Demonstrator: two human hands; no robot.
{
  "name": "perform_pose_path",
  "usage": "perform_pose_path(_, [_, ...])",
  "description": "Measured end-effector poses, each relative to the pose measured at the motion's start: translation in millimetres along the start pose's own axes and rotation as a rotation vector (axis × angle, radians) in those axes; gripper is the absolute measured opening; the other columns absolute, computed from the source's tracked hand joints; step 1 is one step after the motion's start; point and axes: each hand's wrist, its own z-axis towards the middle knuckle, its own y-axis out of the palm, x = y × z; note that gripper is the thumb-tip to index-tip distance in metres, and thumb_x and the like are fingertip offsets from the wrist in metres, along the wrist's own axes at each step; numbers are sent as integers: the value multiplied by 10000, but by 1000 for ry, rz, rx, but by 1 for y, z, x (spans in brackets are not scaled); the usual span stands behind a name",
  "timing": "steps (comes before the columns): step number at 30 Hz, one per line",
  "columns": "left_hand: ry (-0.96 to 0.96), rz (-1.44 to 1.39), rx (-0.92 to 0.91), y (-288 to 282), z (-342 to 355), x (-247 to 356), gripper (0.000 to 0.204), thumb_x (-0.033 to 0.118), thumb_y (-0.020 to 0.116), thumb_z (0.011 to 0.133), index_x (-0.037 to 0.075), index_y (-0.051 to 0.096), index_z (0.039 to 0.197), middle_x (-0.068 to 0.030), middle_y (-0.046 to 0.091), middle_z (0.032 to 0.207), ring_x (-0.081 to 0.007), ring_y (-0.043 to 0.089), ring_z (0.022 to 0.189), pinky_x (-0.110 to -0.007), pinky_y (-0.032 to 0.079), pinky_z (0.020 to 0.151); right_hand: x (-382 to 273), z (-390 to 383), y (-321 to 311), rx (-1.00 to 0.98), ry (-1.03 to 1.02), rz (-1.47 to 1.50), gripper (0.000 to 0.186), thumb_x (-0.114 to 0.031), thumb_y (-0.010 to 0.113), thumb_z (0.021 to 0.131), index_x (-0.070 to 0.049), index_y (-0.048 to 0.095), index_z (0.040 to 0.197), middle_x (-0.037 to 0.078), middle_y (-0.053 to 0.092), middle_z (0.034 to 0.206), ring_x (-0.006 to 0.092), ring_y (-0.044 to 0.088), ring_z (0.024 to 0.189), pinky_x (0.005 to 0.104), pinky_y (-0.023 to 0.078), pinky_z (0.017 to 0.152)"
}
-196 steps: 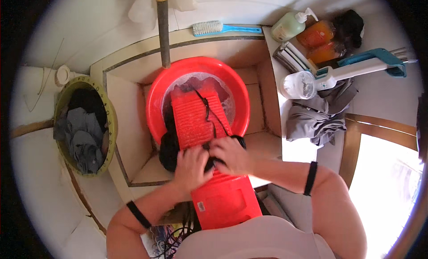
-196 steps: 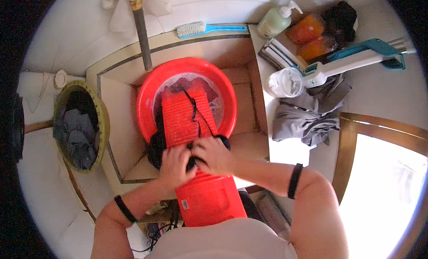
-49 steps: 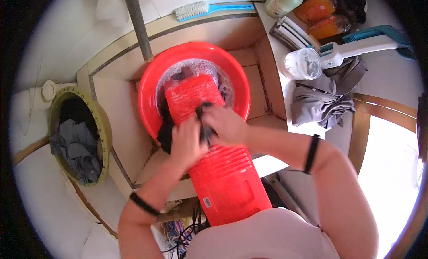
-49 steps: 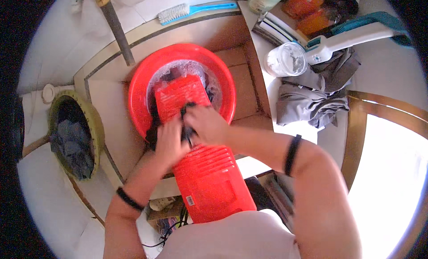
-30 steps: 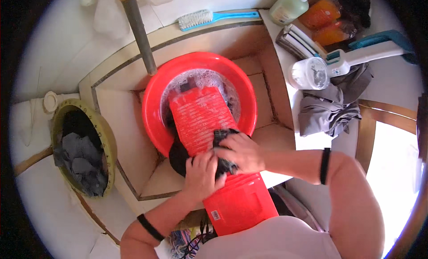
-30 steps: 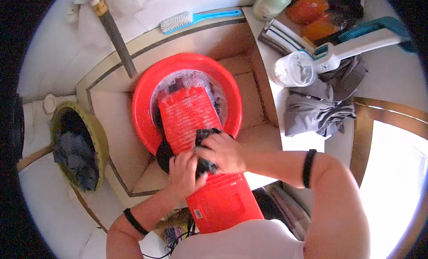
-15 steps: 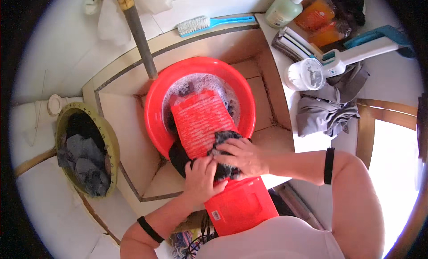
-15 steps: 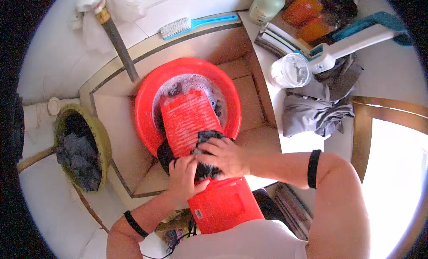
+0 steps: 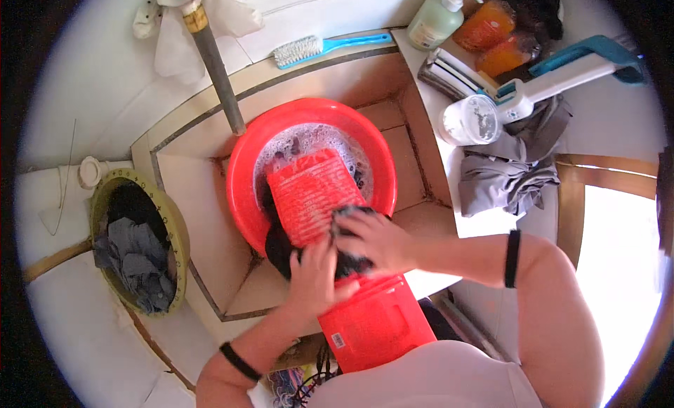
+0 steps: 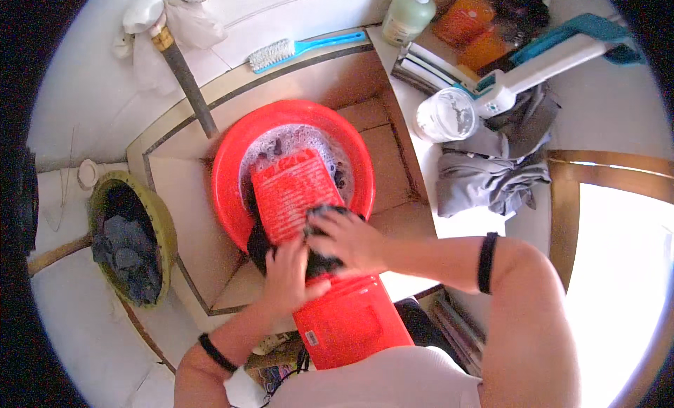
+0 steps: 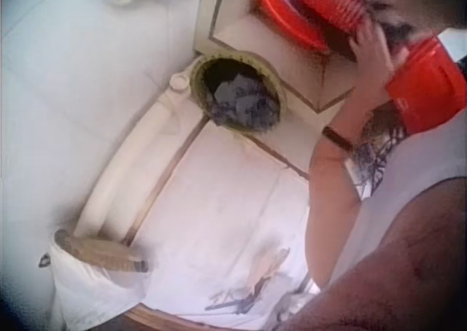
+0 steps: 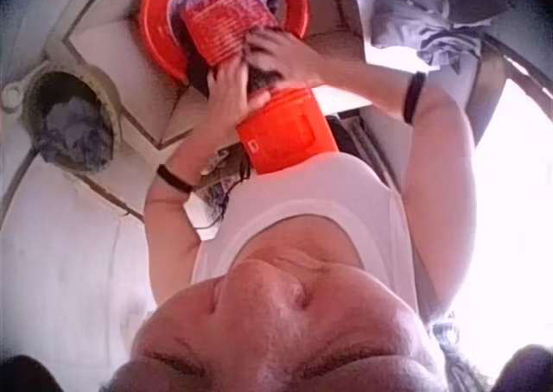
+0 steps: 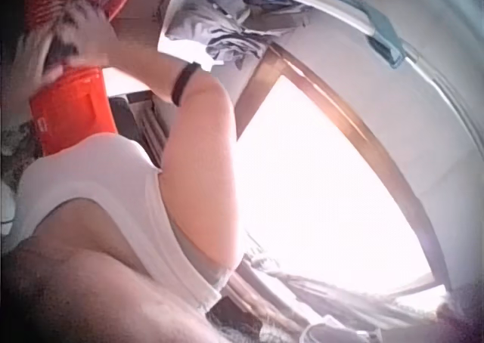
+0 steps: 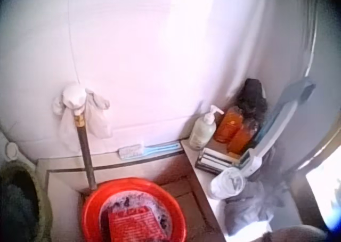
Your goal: Washing a piece of black clothing by hand using a red washboard and soapy water in a sink.
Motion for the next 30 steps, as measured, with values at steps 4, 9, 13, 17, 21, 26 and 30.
perform_pose_path(4, [-361, 141, -143, 12, 52, -37, 651, 433, 608, 790, -5, 488, 1257, -186, 507, 1268, -371, 461, 1180, -606, 352, 939, 16, 52, 18, -219, 338, -36, 541, -416, 657, 700, -91, 572, 1124, 188, 551, 1090, 350, 534, 1086, 521, 453, 856])
perform_pose_path(9, [-618, 28, 176, 35, 129, -118, 492, 339, 554, 853, 46, 488, 1243, -149, 494, 1334, -376, 430, 1255, -638, 345, 970, 66, 133, 53, -82, 743, -111, 426, -409, 465, 860, -121, 624, 1132, 166, 581, 1193, 354, 548, 1119, 491, 443, 955])
perform_pose_path(13, [-407, -134, -30, 24, 66, -60, 583, 382, 566, 861, 52, 434, 1324, -241, 513, 1277, -403, 479, 1193, -606, 365, 936, 56, 51, 50, -62, 295, 75, 473, -487, 537, 835, -134, 601, 1144, 150, 583, 1174, 370, 534, 1131, 522, 449, 909])
perform_pose_path(17, [22, -2, 1, 11, -10, -5, 639, 421, 655, 753, 3, 475, 1201, -195, 509, 1195, -371, 489, 1109, -625, 356, 879, -10, 2, -1, -20, -39, -66, 500, -511, 594, 794, -122, 573, 1107, 149, 557, 1098, 396, 534, 1056, 520, 463, 845])
perform_pose_path(21, [-456, 218, -14, 22, 84, -69, 519, 393, 581, 836, 24, 490, 1189, -172, 526, 1197, -371, 491, 1107, -599, 399, 845, 27, 93, 24, -191, 522, -35, 449, -440, 575, 821, -98, 596, 1111, 196, 575, 1048, 368, 551, 1045, 496, 479, 837])
perform_pose_path(26, [-654, -80, 60, 24, 125, -122, 467, 387, 528, 882, 83, 535, 1236, -148, 518, 1332, -350, 464, 1245, -583, 406, 903, 53, 143, 52, -56, 703, -180, 478, -485, 423, 896, -124, 650, 1114, 194, 604, 1163, 363, 558, 1096, 493, 432, 941])
perform_pose_path(30, [-202, -34, -12, 27, 32, -70, 570, 284, 641, 741, 39, 485, 1230, -194, 541, 1212, -350, 505, 1145, -581, 348, 945, 14, 42, 37, -88, 167, -26, 452, -401, 616, 782, -107, 606, 1126, 170, 592, 1107, 377, 559, 1027, 504, 429, 913])
